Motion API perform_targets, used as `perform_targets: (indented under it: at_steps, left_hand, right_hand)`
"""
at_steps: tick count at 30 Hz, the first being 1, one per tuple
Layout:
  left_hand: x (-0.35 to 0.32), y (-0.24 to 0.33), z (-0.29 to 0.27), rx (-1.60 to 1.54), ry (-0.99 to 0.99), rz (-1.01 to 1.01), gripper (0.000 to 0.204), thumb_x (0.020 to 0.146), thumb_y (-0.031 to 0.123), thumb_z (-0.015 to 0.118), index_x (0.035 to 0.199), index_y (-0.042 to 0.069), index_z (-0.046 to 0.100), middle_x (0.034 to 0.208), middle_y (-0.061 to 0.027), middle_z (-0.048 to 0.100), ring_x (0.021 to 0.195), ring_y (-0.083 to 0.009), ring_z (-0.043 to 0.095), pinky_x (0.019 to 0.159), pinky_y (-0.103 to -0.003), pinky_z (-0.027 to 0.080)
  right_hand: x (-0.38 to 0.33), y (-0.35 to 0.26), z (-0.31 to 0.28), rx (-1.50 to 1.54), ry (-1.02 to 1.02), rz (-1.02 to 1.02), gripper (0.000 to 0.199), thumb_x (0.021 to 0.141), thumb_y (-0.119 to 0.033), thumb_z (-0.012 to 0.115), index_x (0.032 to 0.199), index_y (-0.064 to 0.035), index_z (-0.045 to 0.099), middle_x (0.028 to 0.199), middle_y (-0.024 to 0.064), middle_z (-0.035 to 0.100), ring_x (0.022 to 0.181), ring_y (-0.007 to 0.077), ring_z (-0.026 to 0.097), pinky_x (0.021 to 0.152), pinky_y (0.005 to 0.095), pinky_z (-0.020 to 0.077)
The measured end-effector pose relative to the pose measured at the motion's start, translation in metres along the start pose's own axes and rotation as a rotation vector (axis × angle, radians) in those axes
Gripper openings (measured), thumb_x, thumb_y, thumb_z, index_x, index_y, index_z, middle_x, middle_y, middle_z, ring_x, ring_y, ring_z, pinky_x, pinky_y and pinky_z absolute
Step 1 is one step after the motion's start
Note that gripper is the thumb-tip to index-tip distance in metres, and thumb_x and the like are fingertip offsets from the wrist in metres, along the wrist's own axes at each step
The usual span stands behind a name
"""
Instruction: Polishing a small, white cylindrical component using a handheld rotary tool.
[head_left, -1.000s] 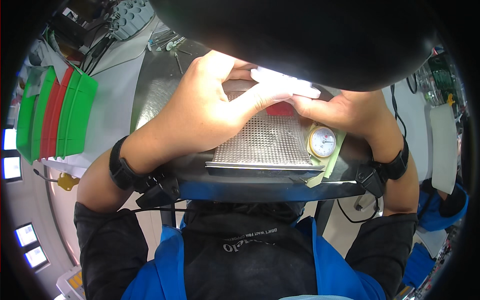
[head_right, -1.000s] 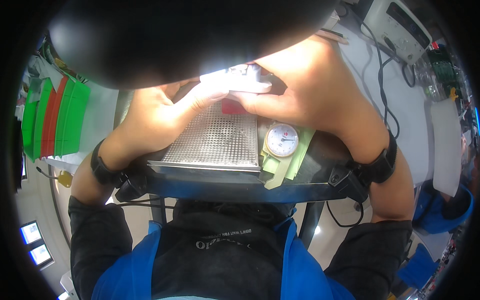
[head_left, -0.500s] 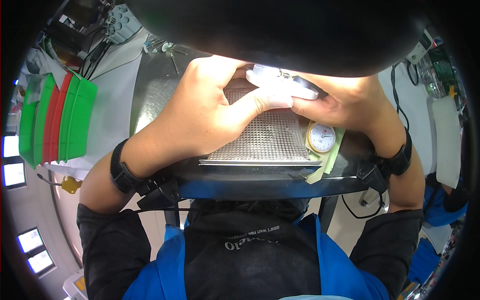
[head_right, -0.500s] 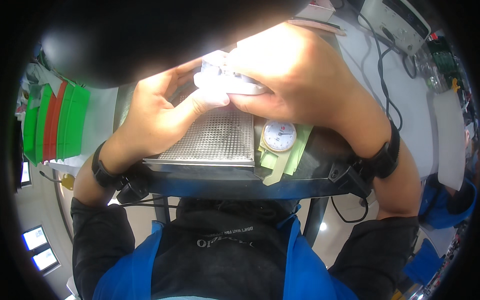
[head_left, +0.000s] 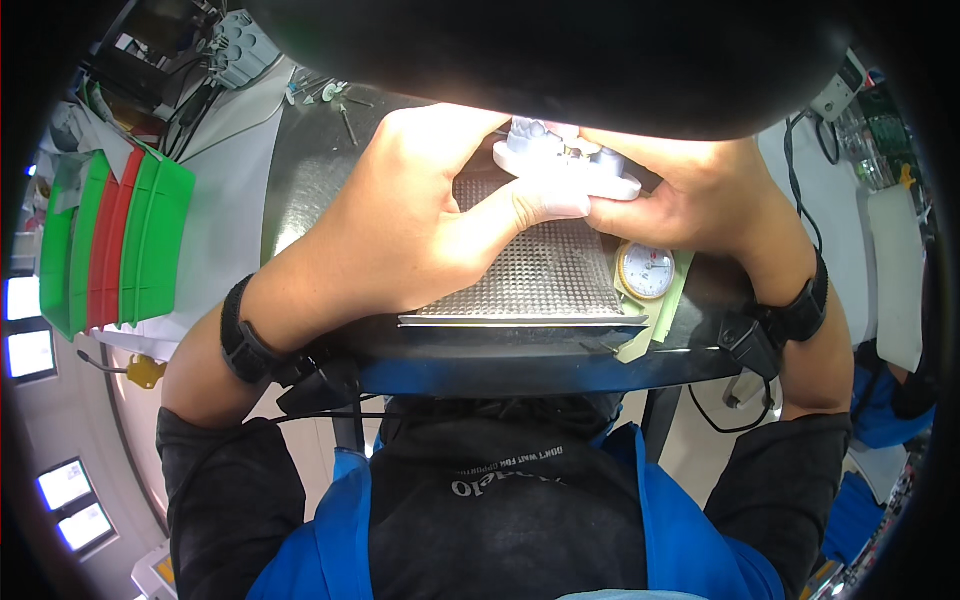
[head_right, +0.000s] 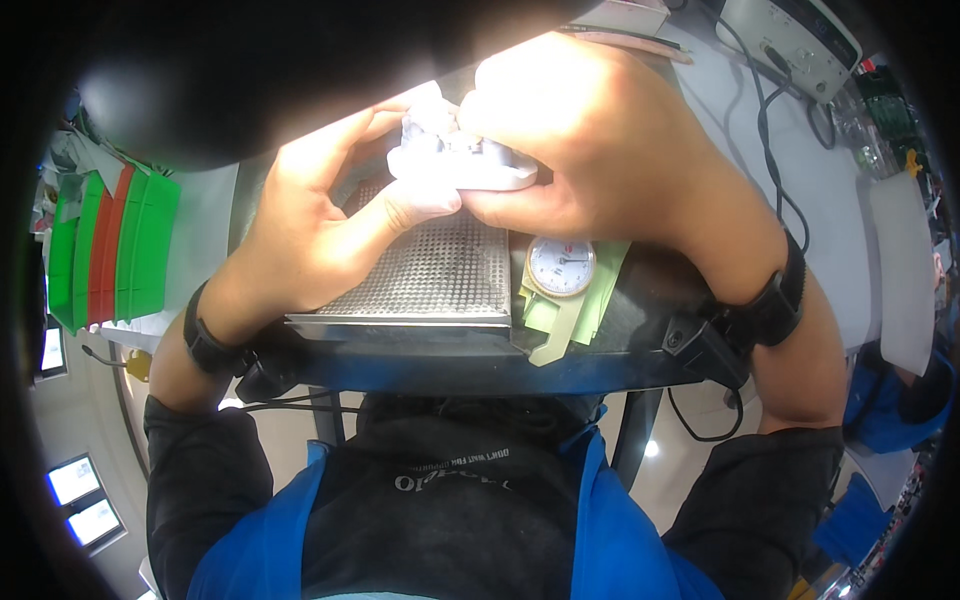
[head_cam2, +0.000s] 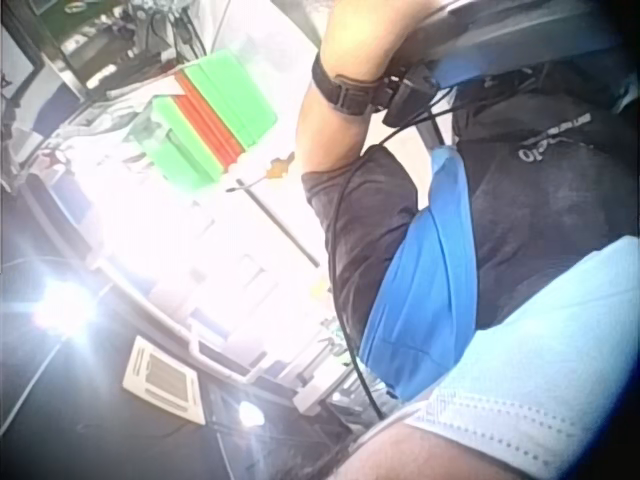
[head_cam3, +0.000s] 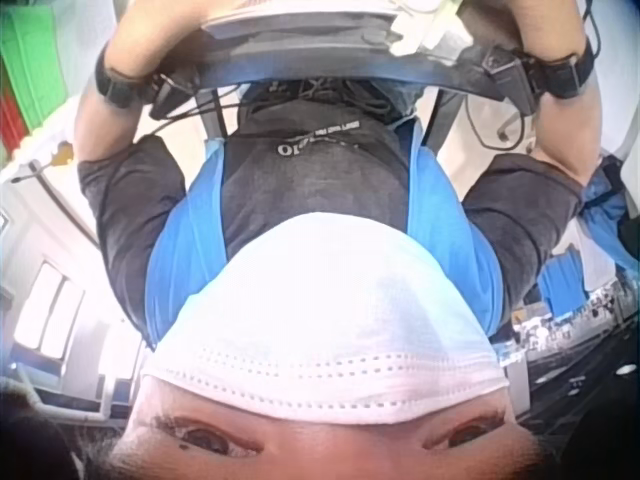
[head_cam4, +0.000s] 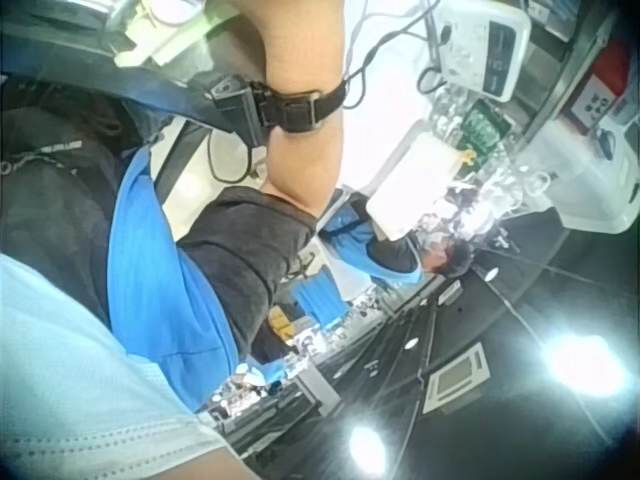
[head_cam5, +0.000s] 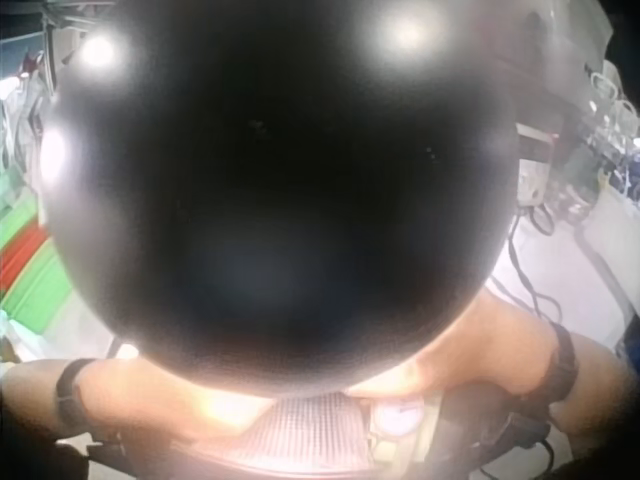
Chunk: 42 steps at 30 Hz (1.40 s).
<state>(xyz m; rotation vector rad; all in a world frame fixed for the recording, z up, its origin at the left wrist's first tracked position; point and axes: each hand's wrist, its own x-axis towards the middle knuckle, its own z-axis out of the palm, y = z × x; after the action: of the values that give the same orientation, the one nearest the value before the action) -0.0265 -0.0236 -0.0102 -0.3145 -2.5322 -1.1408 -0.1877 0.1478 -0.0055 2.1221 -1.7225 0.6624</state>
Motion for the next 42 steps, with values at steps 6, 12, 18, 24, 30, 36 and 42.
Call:
perform_targets:
  at_steps: [6,12,18,24,30,36,42]
  left_hand:
    - [0.0027,-0.0059,0.0017,-0.027,0.015,0.073,0.044,0.081,0.015,0.075,0.117,-0.004,0.058,0.104,-0.0153,0.067,0.097,-0.0213,0.064,0.089,-0.031,0.048]
    - [0.0046,-0.0067,0.0026,0.054,0.021,0.172,0.039,0.081,0.011,0.074,0.114,-0.004,0.06,0.103,-0.0138,0.068,0.097,-0.022,0.065,0.088,-0.031,0.048]
    - [0.0026,-0.0033,0.0022,-0.002,0.011,0.105,0.036,0.082,0.012,0.073,0.112,-0.005,0.06,0.104,-0.0146,0.067,0.096,-0.0225,0.065,0.086,-0.03,0.049]
    - [0.0025,-0.0032,0.0031,-0.016,0.025,0.096,0.043,0.082,0.012,0.074,0.117,-0.006,0.058,0.104,-0.0155,0.067,0.097,-0.0211,0.065,0.087,-0.03,0.049]
    - [0.004,-0.0057,0.0036,0.033,0.03,0.123,0.046,0.082,0.012,0.074,0.12,-0.006,0.056,0.104,-0.0157,0.068,0.096,-0.0202,0.065,0.087,-0.03,0.049]
    - [0.0064,-0.0089,0.0037,0.018,0.022,0.128,0.038,0.082,0.011,0.072,0.114,-0.004,0.06,0.104,-0.0142,0.068,0.094,-0.021,0.066,0.087,-0.03,0.049]
    - [0.0078,-0.0078,0.0024,0.003,0.008,0.142,0.035,0.082,0.011,0.072,0.112,-0.003,0.062,0.104,-0.0143,0.068,0.096,-0.022,0.066,0.088,-0.031,0.049]
  right_hand:
    - [0.0016,0.0017,-0.0004,-0.024,0.036,-0.053,0.029,0.069,-0.025,0.074,0.084,-0.0012,0.065,0.084,0.0125,0.062,0.076,0.028,0.061,0.071,0.0371,0.0504]
    - [-0.0011,0.0029,0.0025,0.085,0.007,0.004,0.028,0.069,-0.024,0.074,0.083,-0.0015,0.065,0.081,0.0113,0.061,0.074,0.0274,0.06,0.068,0.0352,0.05]
    - [0.0004,0.0022,0.0022,-0.001,0.101,-0.023,0.03,0.066,-0.027,0.076,0.081,-0.0034,0.066,0.073,0.0081,0.062,0.067,0.0246,0.06,0.063,0.0348,0.0501]
    - [0.001,0.0027,0.003,-0.07,0.102,-0.088,0.031,0.066,-0.026,0.076,0.086,-0.0026,0.068,0.077,0.0084,0.067,0.071,0.024,0.064,0.067,0.0332,0.052]
    - [-0.0011,0.0055,0.0033,-0.11,0.087,-0.114,0.035,0.067,-0.028,0.076,0.09,-0.0021,0.069,0.083,0.0097,0.068,0.077,0.0248,0.065,0.071,0.0341,0.0523]
    - [-0.0034,0.0051,0.0,-0.117,0.057,-0.082,0.045,0.06,-0.018,0.082,0.1,-0.0015,0.071,0.094,0.0125,0.071,0.078,0.0244,0.068,0.072,0.0318,0.0556]
    - [-0.0008,0.0038,-0.0045,-0.07,0.015,-0.036,0.044,0.062,-0.02,0.082,0.101,-0.0012,0.071,0.092,0.0121,0.07,0.076,0.0241,0.068,0.069,0.0311,0.0549]
